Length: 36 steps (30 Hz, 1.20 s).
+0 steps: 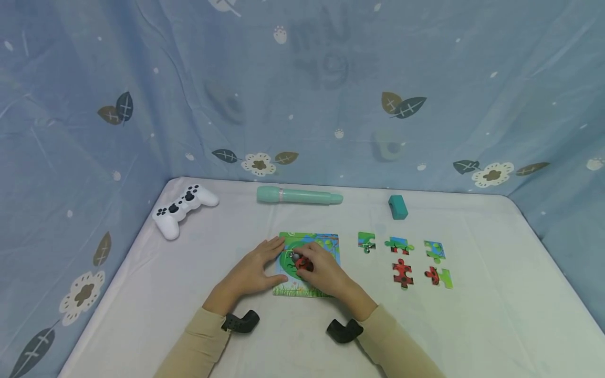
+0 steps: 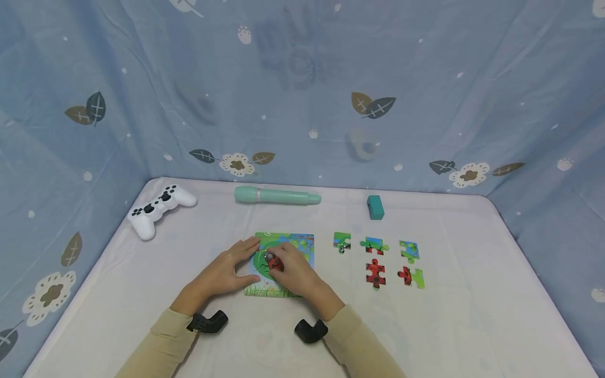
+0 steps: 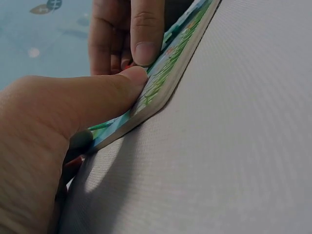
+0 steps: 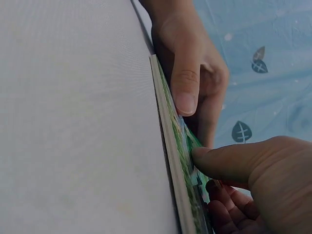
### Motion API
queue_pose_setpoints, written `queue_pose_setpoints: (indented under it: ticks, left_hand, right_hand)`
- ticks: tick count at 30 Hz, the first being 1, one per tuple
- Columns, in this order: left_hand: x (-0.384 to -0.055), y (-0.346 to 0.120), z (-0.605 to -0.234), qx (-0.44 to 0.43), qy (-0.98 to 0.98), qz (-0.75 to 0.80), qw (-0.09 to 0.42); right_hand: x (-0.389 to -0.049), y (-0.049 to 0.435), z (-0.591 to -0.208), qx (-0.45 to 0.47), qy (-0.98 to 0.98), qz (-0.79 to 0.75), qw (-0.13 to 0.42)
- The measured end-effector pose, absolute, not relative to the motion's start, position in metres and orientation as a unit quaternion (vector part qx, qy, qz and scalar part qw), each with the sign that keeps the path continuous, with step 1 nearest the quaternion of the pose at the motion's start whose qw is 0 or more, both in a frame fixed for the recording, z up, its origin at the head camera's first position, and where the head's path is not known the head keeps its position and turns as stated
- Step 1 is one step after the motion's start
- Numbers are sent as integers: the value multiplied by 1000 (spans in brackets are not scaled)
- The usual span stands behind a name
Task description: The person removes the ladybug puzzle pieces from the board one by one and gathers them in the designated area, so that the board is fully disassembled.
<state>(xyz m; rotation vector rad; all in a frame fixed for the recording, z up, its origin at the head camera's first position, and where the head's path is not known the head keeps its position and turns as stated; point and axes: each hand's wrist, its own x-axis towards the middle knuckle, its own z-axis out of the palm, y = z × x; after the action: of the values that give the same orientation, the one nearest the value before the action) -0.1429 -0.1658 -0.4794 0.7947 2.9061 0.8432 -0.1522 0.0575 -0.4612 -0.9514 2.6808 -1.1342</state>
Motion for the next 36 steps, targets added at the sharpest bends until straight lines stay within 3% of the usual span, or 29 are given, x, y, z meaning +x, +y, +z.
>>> queue_pose_setpoints:
  ticks: [11, 18, 36]
  left_hand:
    - [-142, -166, -475, 257, 929, 268, 2]
    - [-142, -166, -474, 259, 927, 270, 11]
    - [-142, -164, -475, 251, 930, 267, 12]
  right_hand:
    - [-156, 64, -459, -333, 864, -378, 13]
    - [-158, 79, -445, -298, 865, -402, 42]
    - [-143, 187, -447, -206, 901, -379, 39]
